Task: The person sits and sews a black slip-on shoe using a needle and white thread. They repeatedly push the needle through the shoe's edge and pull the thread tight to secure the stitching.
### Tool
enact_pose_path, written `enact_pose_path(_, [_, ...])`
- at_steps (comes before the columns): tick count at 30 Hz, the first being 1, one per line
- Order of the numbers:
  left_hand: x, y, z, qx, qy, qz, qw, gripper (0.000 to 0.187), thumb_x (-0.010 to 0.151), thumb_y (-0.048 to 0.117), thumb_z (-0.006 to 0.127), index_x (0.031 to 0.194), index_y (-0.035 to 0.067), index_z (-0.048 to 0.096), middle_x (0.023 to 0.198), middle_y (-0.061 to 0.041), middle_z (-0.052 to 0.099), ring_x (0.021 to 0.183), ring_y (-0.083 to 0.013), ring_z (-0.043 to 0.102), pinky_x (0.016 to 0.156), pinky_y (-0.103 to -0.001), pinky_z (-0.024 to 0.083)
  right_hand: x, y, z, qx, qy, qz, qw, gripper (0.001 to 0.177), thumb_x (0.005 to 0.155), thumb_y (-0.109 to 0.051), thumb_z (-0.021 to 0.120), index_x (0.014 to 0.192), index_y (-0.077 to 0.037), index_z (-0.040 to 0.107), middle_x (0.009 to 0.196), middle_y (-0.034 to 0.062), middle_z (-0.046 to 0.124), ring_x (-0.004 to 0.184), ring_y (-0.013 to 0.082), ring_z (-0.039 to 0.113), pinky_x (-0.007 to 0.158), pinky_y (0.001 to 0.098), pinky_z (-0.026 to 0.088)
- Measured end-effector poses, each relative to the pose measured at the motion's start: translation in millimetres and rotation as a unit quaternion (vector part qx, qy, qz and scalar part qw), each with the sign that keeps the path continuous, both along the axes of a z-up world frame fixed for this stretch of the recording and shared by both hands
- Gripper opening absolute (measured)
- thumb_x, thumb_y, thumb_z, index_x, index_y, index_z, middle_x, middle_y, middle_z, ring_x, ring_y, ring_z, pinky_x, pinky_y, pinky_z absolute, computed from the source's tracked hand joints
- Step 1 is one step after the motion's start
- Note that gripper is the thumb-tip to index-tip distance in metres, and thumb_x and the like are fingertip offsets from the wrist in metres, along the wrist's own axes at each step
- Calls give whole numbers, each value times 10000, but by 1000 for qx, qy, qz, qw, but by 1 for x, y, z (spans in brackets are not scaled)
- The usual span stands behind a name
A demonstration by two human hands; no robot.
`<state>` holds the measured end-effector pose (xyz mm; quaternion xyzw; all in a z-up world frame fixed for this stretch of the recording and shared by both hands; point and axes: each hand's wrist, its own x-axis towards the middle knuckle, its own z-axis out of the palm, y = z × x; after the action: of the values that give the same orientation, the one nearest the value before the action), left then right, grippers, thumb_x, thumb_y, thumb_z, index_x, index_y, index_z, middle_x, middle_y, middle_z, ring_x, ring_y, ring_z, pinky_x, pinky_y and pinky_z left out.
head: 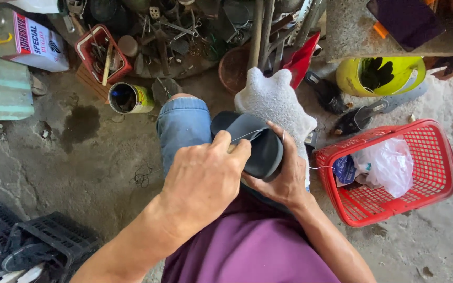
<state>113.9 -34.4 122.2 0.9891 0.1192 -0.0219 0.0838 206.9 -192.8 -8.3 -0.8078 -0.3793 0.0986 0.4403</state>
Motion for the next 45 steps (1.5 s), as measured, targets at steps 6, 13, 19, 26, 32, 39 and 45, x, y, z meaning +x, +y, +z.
enact_pose_path(6, [11,3,-2,1,10,-7,1000,116,865,59,563,882,133,652,723,-52,576,421,-268,631,336,-416,472,5,1,-4,38,1,18,999,1008,720,-422,875,1501,-40,366,1517,126,560,1354,292,630,1083,385,541])
enact_pose_path(13, [39,3,-3,5,17,-5,1000,153,898,169,586,908,147,737,797,-78,684,542,-322,719,432,-460,525,13,2,-5,75,16,56,996,989,783,-524,791,1495,12,362,1507,171,528,1381,345,581,1164,442,467])
enact_pose_path(19, [65,5,-8,18,46,-10,999,195,848,226,660,741,325,789,724,-44,740,604,-269,736,483,-433,541,16,1,-6,73,30,51,996,921,793,-431,795,1487,15,387,1484,186,547,1398,337,555,1204,450,426])
enact_pose_path(26, [76,6,-11,9,103,-13,995,216,877,216,625,813,339,790,790,-10,751,698,-262,736,544,-422,528,17,-9,-24,46,26,26,998,1034,722,-402,867,1516,21,357,1470,212,549,1362,333,569,1146,447,456])
enact_pose_path(32, [75,4,-14,11,93,-19,995,209,875,238,621,842,352,793,803,-12,755,717,-254,739,558,-423,536,18,-10,-20,42,46,33,997,1057,701,-427,886,1516,-6,362,1447,186,567,1327,304,584,1118,432,463])
enact_pose_path(39, [68,12,-13,-11,111,-42,993,135,811,244,713,912,271,798,884,-64,749,721,-315,755,560,-465,571,21,-6,-8,68,56,80,993,969,761,-362,835,1522,-16,344,1540,192,505,1443,336,522,1234,450,395])
enact_pose_path(45, [49,18,-21,-9,47,-57,997,196,907,166,575,813,214,740,811,-79,687,589,-364,714,469,-491,511,19,2,-1,112,14,90,990,963,778,-330,889,1511,-2,357,1524,204,521,1407,343,572,1223,460,449])
